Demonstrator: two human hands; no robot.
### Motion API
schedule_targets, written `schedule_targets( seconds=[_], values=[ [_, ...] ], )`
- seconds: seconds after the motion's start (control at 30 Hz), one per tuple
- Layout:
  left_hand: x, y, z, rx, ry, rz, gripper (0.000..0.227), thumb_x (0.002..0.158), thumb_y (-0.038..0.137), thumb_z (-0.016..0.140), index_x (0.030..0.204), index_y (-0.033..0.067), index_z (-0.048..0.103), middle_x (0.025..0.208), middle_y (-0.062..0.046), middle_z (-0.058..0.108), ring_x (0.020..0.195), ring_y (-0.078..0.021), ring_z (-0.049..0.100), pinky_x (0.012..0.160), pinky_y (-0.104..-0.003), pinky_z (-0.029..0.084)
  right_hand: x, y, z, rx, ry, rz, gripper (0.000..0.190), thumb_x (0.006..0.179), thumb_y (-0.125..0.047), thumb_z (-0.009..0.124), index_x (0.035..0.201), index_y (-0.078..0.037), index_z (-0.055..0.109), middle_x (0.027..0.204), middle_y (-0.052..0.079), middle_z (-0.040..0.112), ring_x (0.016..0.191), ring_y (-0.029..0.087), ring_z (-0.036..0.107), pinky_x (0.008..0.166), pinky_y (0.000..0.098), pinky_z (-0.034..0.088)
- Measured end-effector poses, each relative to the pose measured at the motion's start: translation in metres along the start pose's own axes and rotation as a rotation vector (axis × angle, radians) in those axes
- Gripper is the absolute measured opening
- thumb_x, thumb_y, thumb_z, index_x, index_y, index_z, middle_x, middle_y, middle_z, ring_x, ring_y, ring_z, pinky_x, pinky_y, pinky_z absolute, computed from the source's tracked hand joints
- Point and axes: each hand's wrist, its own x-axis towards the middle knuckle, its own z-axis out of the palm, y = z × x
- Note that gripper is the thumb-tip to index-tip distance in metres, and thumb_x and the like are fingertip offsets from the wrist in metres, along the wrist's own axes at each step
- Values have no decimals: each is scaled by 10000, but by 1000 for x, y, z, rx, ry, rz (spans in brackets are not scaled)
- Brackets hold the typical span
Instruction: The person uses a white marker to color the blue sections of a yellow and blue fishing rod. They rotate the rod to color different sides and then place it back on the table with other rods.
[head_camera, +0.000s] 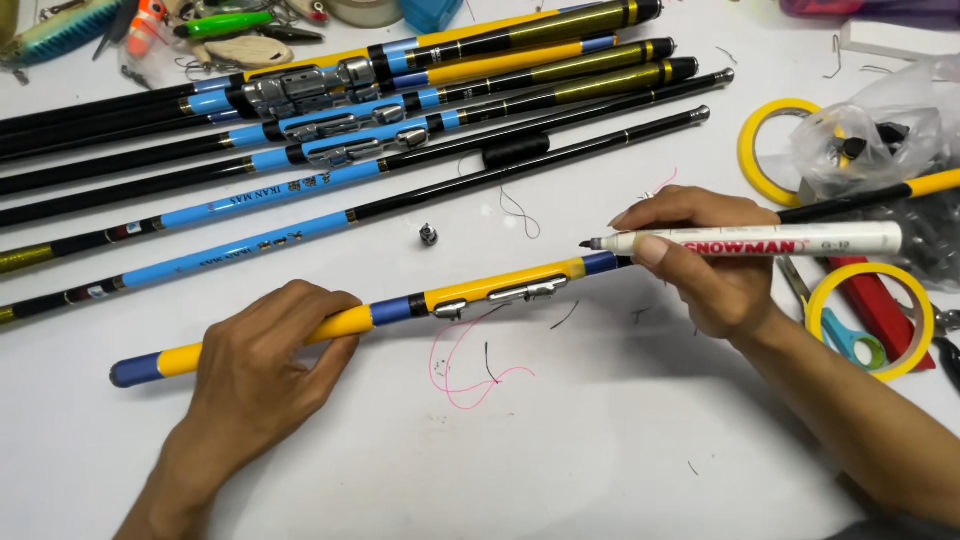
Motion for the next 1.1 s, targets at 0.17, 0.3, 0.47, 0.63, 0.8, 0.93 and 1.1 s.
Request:
schedule_targets(
  seconds=[0.17,0.3,0.47,0.63,0.8,0.93,1.1],
  values=[
    [-1,-1,0,-3,-5,11,150,876,94,747,1016,119,699,892,18,697,721,-177,639,472,-337,455,-1,-12,0,-93,-65,-118,275,890,-159,583,960,81,698,825,177,735,689,275,676,664,327,520],
    [0,-4,0,-6,11,26,133,883,90,749,1005,111,699,919,19,712,748,-185,658,508,-342,481,-4,-15,7,-149,-76,-150,231,875,-167,604,921,34,707,786,127,738,604,221,679,576,284,508],
    [1,-4,-3,-2,5,49,153,885,87,768,1021,94,699,900,-7,698,733,-182,650,500,-321,484,-4,-5,12,-179,-31,-199,200,891,-133,586,843,26,697,647,88,691,517,209,610,517,304,466],
    [1,-2,-4,-11,13,64,177,859,76,764,1021,90,696,905,-5,695,733,-190,644,524,-326,476,-4,-4,16,-202,-2,-201,200,883,-109,582,835,45,701,667,110,689,521,220,599,516,302,444],
    [1,-3,-4,-20,3,85,187,863,76,770,1032,68,691,934,-32,709,749,-208,651,545,-335,501,-6,3,19,-181,16,-286,194,906,-32,586,811,94,698,737,150,716,534,258,627,524,323,486],
    [1,-4,-3,-25,13,86,193,859,68,769,1036,70,693,940,-29,711,762,-208,656,556,-335,504,-5,2,20,-179,19,-275,190,908,-30,596,794,93,685,740,157,718,544,262,641,524,319,492],
    [1,-3,-4,-25,0,77,192,857,72,775,1032,72,695,936,-30,712,748,-205,657,546,-335,507,-5,1,21,-198,21,-272,202,917,-40,597,776,75,685,723,141,719,533,244,634,505,307,476]
  ],
)
